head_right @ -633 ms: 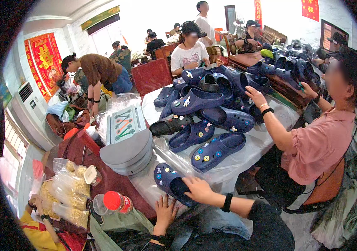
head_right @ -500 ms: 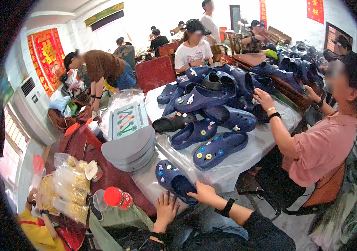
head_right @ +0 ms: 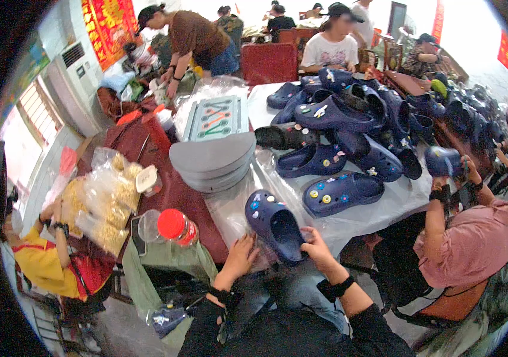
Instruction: Packing blue shoes into plastic bags and placing them into a larger green bag.
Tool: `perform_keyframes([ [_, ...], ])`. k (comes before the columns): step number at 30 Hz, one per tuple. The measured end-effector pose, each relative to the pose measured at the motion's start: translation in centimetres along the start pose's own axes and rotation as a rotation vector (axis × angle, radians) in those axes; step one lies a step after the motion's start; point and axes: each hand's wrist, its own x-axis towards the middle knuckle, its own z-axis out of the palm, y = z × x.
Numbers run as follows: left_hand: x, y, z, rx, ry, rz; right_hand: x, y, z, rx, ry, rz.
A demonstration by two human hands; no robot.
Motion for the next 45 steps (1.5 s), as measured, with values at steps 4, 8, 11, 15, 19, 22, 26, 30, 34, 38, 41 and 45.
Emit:
perform_keyframes([
  [4,0.3,-0.1,-1.9,-0.18,0.053,-0.03,-2.5,-0.8,-2.4,0.223,-0.058,0.015],
  [8,0.6,-0.2,-3.1,-0.109,0.244,0.191,-4.6,-0.6,-6.4,0.153,-0.125,0.034],
  [11,0.9,0.8,-4.5,-0.163,0.24,0.077,-5.3,-1.1,-7.9,-0.011,-0.255,0.004],
  [15,1.0,0.1,-3.9,-0.17,0.344,-0.058,-6.2,-1.4,-7.6,-0.064,-0.222,0.108],
  [19,1.2,0.8,-4.1,-0.144,0.314,0.035,-7.0,-2.0,-6.2,-0.074,-0.134,0.143],
  [22,1.7,2.5,-3.9,-0.174,0.263,0.013,-7.4,-0.7,-5.4,-0.031,-0.05,0.05],
  [26,2.5,4.0,-3.9,0.149,0.323,0.068,-8.5,0.0,-2.4,-0.343,0.143,-0.264],
  [30,3.0,4.7,-3.9,0.297,0.387,0.085,-9.1,-0.6,0.8,-0.664,0.227,-0.483],
  [34,2.4,3.8,-3.3,0.194,0.403,0.085,-9.0,0.1,2.6,-0.635,0.319,-0.498],
  [38,2.2,3.7,-2.7,0.16,0.422,0.096,-8.5,0.6,4.0,-0.684,0.381,-0.574],
  [41,2.1,3.8,-2.5,0.137,0.467,0.082,-8.2,0.8,4.3,-0.735,0.41,-0.576],
  [45,2.0,4.1,-2.3,0.148,0.464,0.035,-7.7,1.8,1.7,-0.48,0.286,-0.38],
])
